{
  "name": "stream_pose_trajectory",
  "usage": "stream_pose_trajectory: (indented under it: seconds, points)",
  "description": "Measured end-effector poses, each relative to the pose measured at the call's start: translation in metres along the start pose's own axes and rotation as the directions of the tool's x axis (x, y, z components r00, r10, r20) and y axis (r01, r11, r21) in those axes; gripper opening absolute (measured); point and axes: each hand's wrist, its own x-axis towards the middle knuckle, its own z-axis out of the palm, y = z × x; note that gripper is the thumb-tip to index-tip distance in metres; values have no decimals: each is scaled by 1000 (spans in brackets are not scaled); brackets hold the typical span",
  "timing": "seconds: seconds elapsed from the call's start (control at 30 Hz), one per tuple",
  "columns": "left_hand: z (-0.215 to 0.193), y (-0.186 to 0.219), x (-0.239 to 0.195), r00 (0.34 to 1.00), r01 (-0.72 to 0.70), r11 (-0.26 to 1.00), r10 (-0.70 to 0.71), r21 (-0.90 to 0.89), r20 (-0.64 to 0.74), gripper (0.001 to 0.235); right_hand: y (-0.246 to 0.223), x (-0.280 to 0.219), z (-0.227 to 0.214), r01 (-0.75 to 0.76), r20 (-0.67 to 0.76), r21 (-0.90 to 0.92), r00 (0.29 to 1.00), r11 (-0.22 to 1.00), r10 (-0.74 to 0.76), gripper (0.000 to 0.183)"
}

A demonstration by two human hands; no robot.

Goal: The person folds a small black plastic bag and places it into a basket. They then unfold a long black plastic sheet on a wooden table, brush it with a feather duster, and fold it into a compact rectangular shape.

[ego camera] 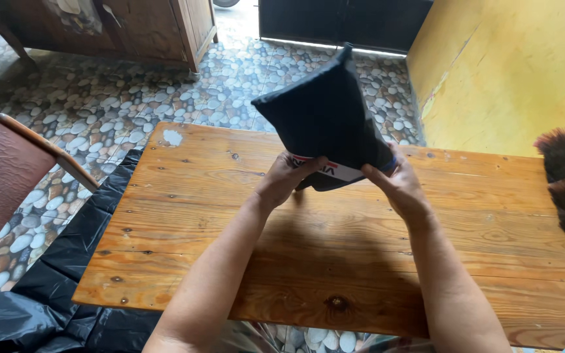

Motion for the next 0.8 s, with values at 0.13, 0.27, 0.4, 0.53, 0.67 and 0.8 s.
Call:
stream_pose_trajectory:
  seconds: [0.13,0.27,0.4,0.53,0.67,0.8]
  points:
    - [11,-7,2,991,-136,985,133,-111,-32,6,3,0,24,82,-39,218,996,972,-75,54]
    - [33,2,-2,983,-168,966,149,-199,-107,6,15,5,21,181,-148,205,977,962,-153,47]
    - [40,-11,-4,991,-100,982,84,-158,-105,25,-4,1,21,266,-191,142,952,954,-237,40]
    - [50,22,-25,1000,2,976,1,217,-16,52,-31,-7,19,279,-247,-47,927,959,-281,18]
    - [39,31,-32,926,115,859,-275,499,259,51,-50,-13,6,307,-202,-375,894,875,-400,19]
    - [52,67,-40,938,-54,865,-127,499,322,43,-78,-23,1,361,-44,-621,870,696,-490,21]
